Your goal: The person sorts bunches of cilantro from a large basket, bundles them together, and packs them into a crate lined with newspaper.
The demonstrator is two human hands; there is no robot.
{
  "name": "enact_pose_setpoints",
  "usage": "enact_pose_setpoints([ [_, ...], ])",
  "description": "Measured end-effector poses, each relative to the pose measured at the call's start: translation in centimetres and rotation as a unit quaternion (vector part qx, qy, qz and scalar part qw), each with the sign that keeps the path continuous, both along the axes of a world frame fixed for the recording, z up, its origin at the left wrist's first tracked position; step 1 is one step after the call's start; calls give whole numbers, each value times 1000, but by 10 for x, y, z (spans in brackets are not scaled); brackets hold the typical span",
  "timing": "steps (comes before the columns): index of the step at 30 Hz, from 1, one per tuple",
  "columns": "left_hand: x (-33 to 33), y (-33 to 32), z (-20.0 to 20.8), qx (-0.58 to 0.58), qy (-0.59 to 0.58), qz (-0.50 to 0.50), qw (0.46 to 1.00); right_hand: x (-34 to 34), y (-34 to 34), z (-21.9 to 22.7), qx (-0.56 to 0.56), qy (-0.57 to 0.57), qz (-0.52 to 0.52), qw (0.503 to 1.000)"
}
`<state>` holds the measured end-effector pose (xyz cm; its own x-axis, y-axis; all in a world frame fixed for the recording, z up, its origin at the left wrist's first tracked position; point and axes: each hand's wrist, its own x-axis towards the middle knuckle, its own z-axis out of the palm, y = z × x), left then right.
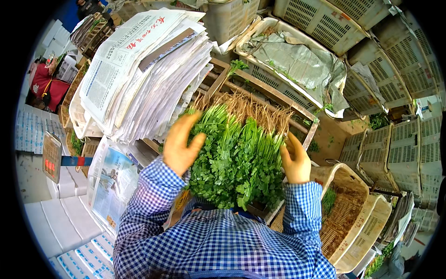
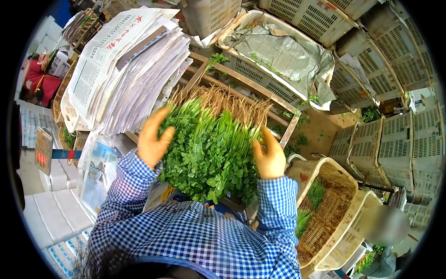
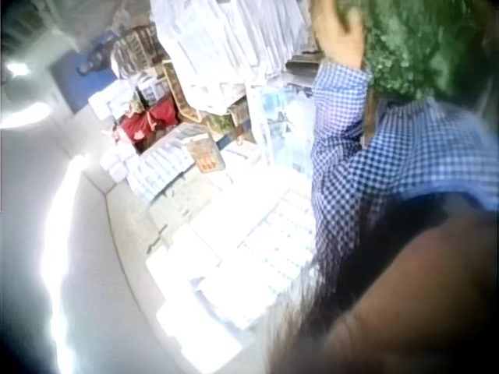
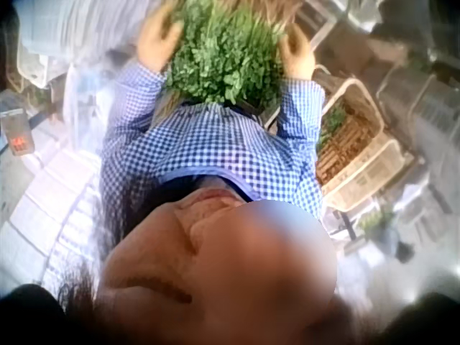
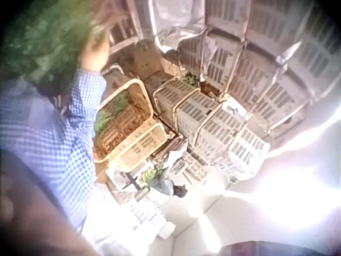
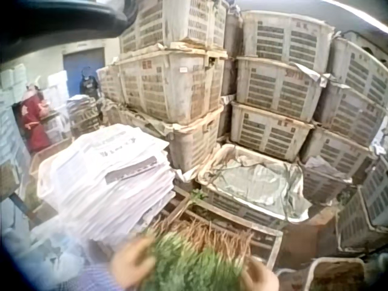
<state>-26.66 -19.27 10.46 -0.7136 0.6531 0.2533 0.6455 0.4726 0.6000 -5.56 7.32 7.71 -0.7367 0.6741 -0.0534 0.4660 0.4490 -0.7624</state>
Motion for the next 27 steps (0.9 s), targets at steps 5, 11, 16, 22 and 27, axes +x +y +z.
enact_pose_setpoints([
  [5,21,38,-41,-111,-42,-119,986,-95,-21,9,76,-32,170,982],
  [11,14,18,-60,81,-176,-38,980,-113,-4,-51,79,-45,132,987],
  [16,27,14,-30,102,9,-141,985,-117,-1,-72,32,-30,-7,999],
  [22,68,49,-43,-169,105,-393,898,-131,26,-84,-35,-67,2,997],
  [27,74,44,-69,-206,95,-411,883,-110,81,7,-260,209,-313,889],
])
